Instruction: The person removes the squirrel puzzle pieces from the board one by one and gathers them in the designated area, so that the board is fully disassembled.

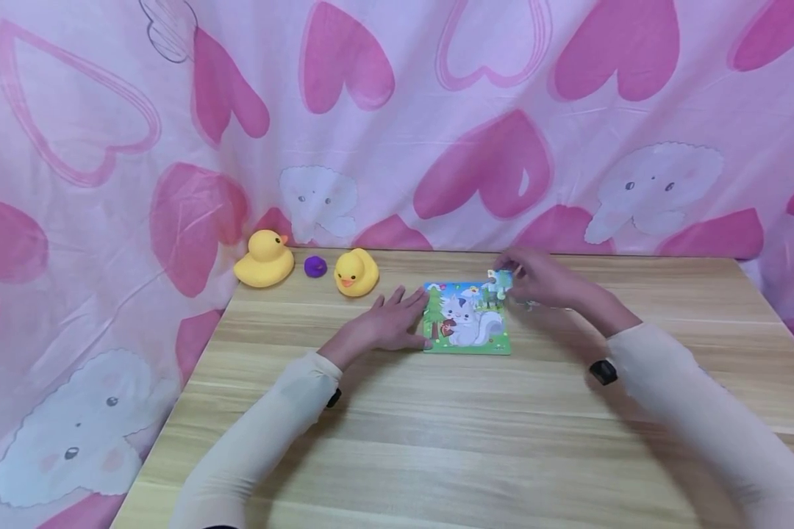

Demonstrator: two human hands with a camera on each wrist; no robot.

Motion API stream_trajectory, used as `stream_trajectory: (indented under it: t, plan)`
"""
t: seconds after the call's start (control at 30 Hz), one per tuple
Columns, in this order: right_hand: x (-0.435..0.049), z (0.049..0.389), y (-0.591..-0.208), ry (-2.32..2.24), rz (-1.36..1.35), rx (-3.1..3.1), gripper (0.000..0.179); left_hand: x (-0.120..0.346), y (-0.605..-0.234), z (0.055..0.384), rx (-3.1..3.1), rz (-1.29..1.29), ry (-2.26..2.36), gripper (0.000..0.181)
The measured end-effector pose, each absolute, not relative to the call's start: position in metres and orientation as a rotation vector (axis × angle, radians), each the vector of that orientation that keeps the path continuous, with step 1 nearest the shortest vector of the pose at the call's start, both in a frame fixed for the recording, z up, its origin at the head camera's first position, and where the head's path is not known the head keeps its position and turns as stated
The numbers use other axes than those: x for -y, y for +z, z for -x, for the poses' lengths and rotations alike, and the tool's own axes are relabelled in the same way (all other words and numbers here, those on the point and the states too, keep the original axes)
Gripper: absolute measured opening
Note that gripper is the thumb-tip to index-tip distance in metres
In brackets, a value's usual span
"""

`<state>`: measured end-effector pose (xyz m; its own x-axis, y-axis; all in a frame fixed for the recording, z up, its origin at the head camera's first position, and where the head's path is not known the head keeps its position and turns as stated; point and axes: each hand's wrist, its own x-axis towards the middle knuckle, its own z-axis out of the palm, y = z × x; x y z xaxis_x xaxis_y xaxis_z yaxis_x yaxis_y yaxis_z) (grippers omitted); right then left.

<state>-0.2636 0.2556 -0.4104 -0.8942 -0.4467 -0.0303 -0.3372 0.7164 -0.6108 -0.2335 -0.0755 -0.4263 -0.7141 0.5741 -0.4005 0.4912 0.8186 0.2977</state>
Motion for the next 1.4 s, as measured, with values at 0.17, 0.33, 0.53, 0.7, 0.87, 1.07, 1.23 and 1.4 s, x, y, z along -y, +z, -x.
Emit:
stream_trajectory:
  t: [0.17,0.33,0.53,0.7,0.87,1.07,1.23,1.4]
  plan:
    - [-0.292,0.252,-0.404,-0.931,0.641,-2.795,0.054,0.075,-0.427,0.232,-2.534,-0.790,0.220,0.099]
    - [-0.333,0.242,-0.406,-0.891,0.726,-2.869,0.050,0.075,-0.426,0.232,-2.534,-0.787,0.227,0.098]
    - [-0.368,0.232,-0.409,-0.868,0.682,-2.936,0.048,0.076,-0.426,0.233,-2.532,-0.784,0.222,0.098]
    - [-0.386,0.227,-0.417,-0.862,0.597,-2.931,0.046,0.079,-0.429,0.235,-2.518,-0.774,0.263,0.101]
    - [-0.398,0.225,-0.428,-0.833,0.577,-2.906,0.045,0.078,-0.429,0.234,-2.516,-0.790,0.257,0.100]
    - [-0.404,0.226,-0.440,-0.768,0.554,-2.883,0.044,0.076,-0.428,0.233,-2.519,-0.787,0.238,0.098]
    - [-0.404,0.226,-0.441,-0.721,0.550,-2.860,0.045,0.076,-0.428,0.232,-2.516,-0.777,0.250,0.098]
    - [-0.402,0.232,-0.433,-0.655,0.611,-2.832,0.046,0.076,-0.425,0.233,-2.518,-0.781,0.239,0.098]
